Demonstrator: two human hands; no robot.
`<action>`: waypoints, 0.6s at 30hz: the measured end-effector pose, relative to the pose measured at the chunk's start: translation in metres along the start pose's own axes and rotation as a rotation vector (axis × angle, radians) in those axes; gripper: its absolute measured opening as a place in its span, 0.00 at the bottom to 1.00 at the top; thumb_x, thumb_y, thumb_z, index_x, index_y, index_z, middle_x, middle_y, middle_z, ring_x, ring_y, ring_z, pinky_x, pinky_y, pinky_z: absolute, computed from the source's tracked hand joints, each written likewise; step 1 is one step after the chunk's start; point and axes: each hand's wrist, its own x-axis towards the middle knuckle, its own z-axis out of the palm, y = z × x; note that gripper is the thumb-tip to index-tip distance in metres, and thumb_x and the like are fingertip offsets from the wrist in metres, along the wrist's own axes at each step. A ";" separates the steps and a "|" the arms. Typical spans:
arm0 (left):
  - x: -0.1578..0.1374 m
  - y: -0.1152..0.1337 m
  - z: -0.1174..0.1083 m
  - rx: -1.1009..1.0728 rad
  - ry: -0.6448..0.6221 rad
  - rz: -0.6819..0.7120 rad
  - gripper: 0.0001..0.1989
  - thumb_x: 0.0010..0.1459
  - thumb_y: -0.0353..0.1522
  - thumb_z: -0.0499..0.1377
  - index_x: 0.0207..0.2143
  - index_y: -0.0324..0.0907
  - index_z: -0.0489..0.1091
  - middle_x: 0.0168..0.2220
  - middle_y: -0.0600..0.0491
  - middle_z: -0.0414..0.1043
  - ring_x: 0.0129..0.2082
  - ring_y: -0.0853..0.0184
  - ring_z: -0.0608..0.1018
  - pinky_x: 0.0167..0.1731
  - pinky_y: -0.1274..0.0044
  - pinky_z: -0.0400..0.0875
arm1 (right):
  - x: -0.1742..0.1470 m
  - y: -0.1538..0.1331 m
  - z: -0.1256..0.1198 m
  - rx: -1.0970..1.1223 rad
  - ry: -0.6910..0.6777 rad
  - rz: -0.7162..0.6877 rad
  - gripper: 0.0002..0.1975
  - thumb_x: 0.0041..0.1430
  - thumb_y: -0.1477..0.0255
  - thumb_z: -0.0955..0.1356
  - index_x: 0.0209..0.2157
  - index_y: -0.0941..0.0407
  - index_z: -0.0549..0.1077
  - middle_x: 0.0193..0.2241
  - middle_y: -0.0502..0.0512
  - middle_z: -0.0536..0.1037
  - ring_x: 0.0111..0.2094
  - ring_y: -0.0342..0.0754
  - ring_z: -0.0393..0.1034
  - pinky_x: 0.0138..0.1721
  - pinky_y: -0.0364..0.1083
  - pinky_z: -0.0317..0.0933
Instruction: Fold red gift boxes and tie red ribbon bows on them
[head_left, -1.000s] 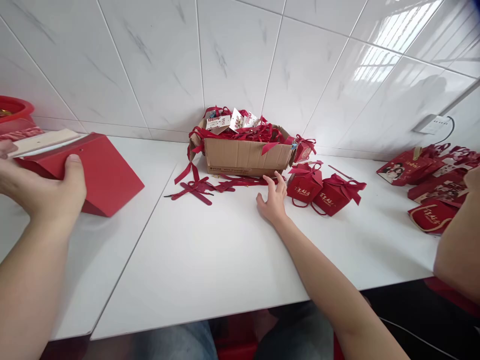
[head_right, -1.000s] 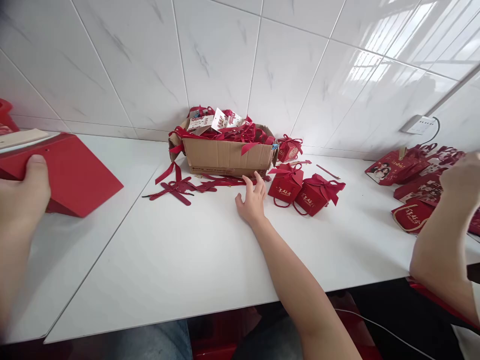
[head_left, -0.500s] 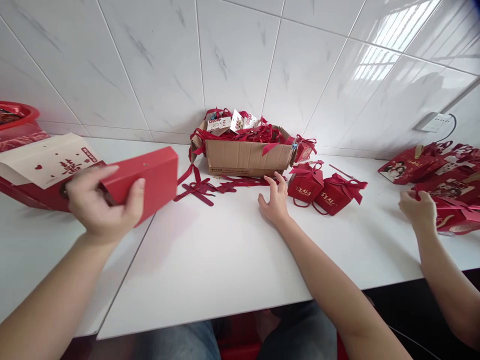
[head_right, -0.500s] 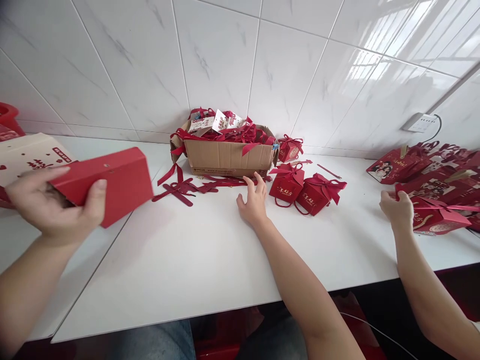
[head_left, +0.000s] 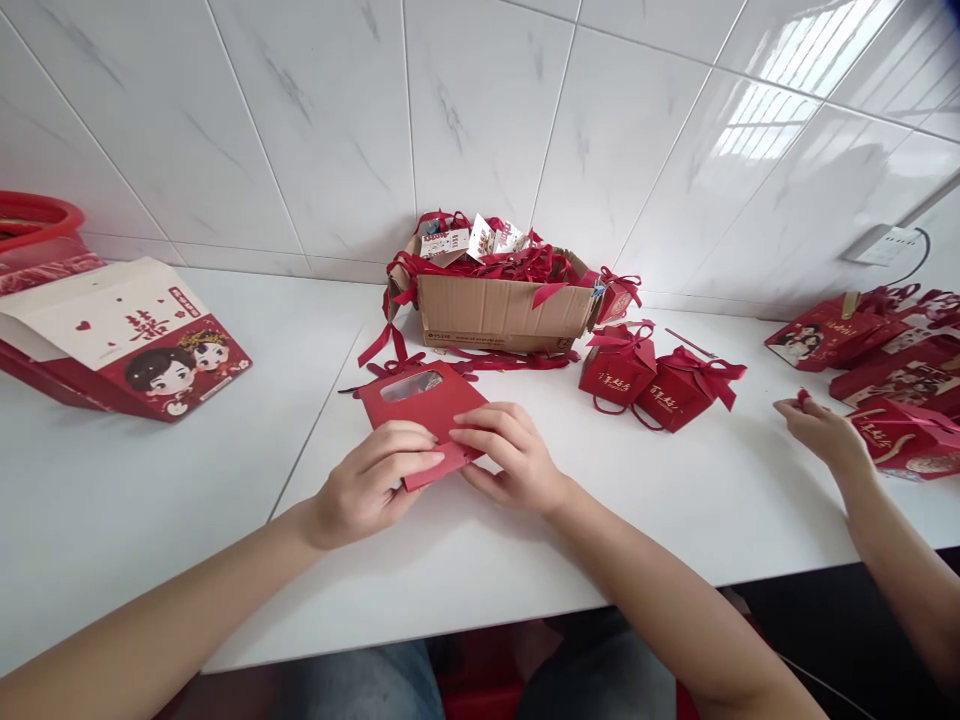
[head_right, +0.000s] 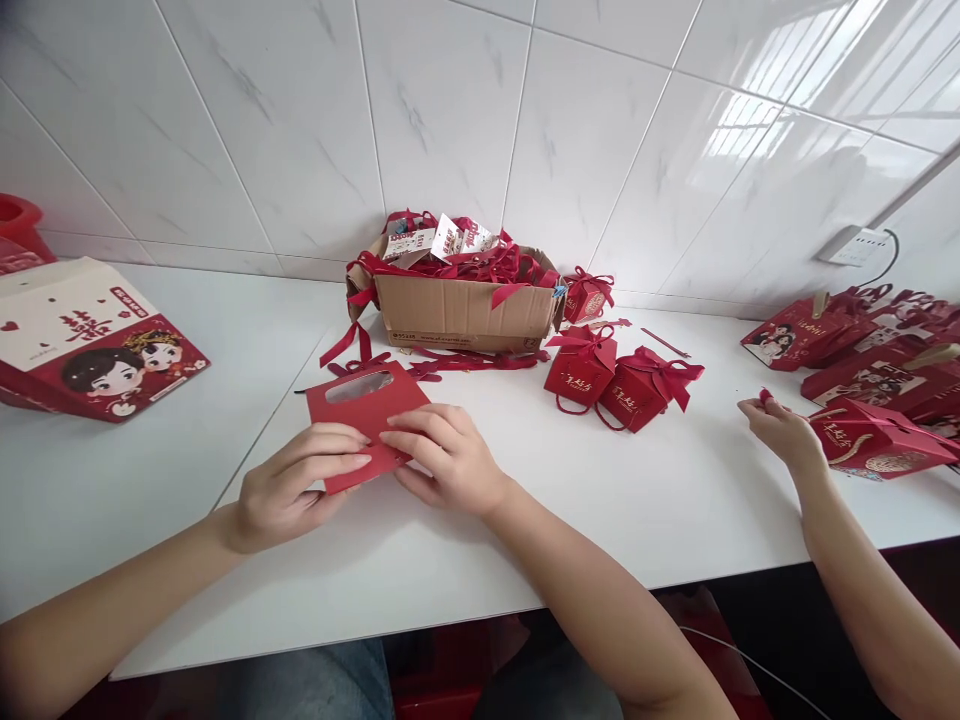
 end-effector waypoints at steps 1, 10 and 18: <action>0.000 -0.001 0.001 0.019 -0.003 0.006 0.14 0.54 0.19 0.59 0.42 0.41 0.68 0.37 0.48 0.73 0.40 0.64 0.77 0.37 0.72 0.79 | 0.000 0.001 0.000 -0.008 0.001 -0.026 0.18 0.60 0.73 0.67 0.52 0.53 0.67 0.43 0.58 0.76 0.44 0.49 0.70 0.45 0.50 0.68; 0.000 -0.004 -0.005 0.054 -0.024 0.025 0.14 0.54 0.21 0.60 0.43 0.40 0.69 0.37 0.47 0.74 0.39 0.63 0.79 0.37 0.72 0.79 | -0.005 0.007 0.001 -0.124 -0.018 0.018 0.12 0.62 0.68 0.67 0.48 0.51 0.74 0.38 0.54 0.79 0.42 0.48 0.71 0.44 0.49 0.68; 0.001 -0.008 -0.010 0.114 -0.047 0.080 0.11 0.57 0.25 0.60 0.43 0.42 0.71 0.34 0.49 0.78 0.35 0.64 0.81 0.35 0.72 0.78 | -0.001 0.010 -0.007 -0.101 -0.066 -0.047 0.10 0.62 0.72 0.67 0.46 0.52 0.74 0.41 0.54 0.80 0.48 0.47 0.72 0.48 0.49 0.65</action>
